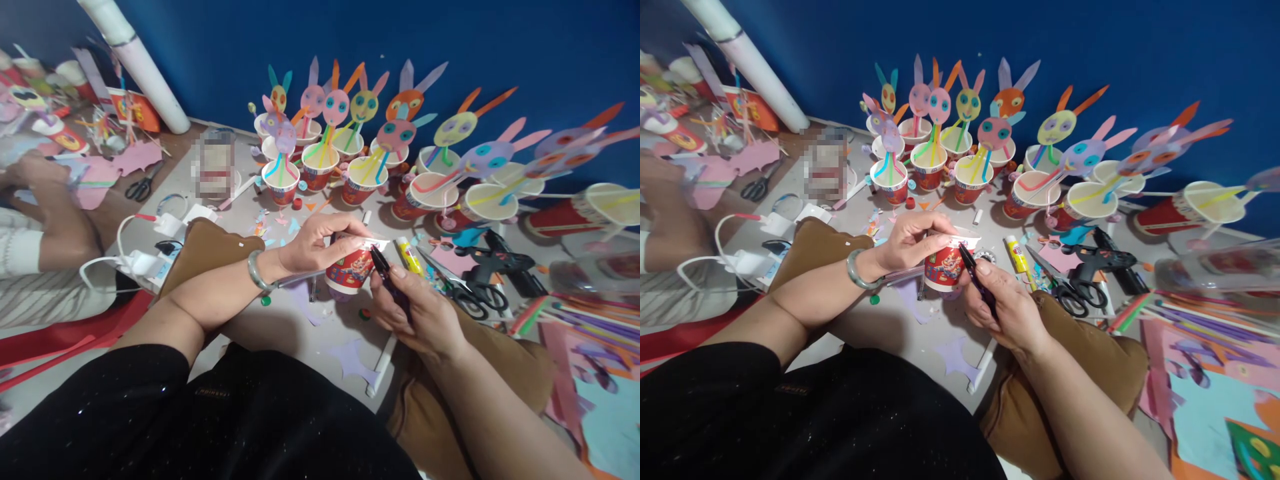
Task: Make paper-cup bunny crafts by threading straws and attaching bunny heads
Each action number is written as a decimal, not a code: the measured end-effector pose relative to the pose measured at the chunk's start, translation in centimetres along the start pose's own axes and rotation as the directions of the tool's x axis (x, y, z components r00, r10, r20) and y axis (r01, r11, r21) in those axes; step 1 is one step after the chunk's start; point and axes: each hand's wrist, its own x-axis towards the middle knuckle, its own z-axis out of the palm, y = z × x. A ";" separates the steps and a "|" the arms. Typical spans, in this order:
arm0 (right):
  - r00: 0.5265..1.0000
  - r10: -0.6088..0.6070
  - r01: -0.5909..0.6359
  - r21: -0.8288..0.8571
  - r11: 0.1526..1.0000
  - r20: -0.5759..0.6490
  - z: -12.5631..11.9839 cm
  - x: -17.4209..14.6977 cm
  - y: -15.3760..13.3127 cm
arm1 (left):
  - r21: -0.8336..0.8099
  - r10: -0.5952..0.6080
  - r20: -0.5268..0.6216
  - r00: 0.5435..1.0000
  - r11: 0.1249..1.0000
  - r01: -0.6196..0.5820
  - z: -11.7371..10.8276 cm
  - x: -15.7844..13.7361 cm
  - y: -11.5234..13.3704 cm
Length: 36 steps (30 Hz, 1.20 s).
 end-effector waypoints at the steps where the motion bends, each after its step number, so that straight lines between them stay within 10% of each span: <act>1: 1.000 -0.002 0.002 -0.002 1.000 -0.003 0.0 0.0 0.0 | -0.003 -0.017 0.001 1.000 1.000 0.017 0.0 0.0 0.0; 36: 0.998 0.051 -0.053 -0.057 0.997 -0.030 0.1 0.1 -0.3 | -0.132 -0.204 0.048 0.978 0.969 0.208 0.1 0.3 0.5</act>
